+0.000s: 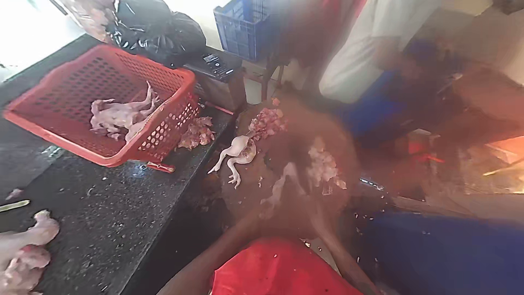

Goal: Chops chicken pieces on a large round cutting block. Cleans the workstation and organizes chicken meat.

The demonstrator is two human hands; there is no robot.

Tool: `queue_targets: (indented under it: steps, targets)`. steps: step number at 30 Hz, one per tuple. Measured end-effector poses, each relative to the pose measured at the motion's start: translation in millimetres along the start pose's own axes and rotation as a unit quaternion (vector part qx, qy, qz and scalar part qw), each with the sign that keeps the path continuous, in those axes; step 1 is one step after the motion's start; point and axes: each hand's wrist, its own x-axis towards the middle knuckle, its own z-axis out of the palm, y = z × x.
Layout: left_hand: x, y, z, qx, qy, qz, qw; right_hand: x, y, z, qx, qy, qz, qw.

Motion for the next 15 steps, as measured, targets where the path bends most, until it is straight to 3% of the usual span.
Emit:
queue_targets:
  steps: [3, 6, 8, 11, 13, 15]
  targets:
    - [-20, 0, -13, -0.002, 0.078, 0.001, 0.997, -9, 2, 13, 0.059, 0.001, -0.050, 0.997]
    - [-28, 5, -22, 0.037, 0.105, 0.035, 0.993, -3, 30, 17, 0.027, -0.116, 0.009, 0.993]
    - [-39, 27, -25, 0.149, 0.095, 0.069, 0.982, 3, 65, 19, 0.071, -0.143, 0.029, 0.987]
    - [-60, 60, -22, 0.263, 0.091, 0.100, 0.955, -2, 83, 8, 0.162, -0.093, 0.037, 0.982]
    - [-62, 75, -10, 0.307, 0.082, 0.120, 0.941, -7, 73, -2, 0.100, -0.003, 0.029, 0.995]
    - [-47, 81, 6, 0.374, 0.092, 0.140, 0.912, -12, 48, -18, 0.043, 0.026, 0.048, 0.998]
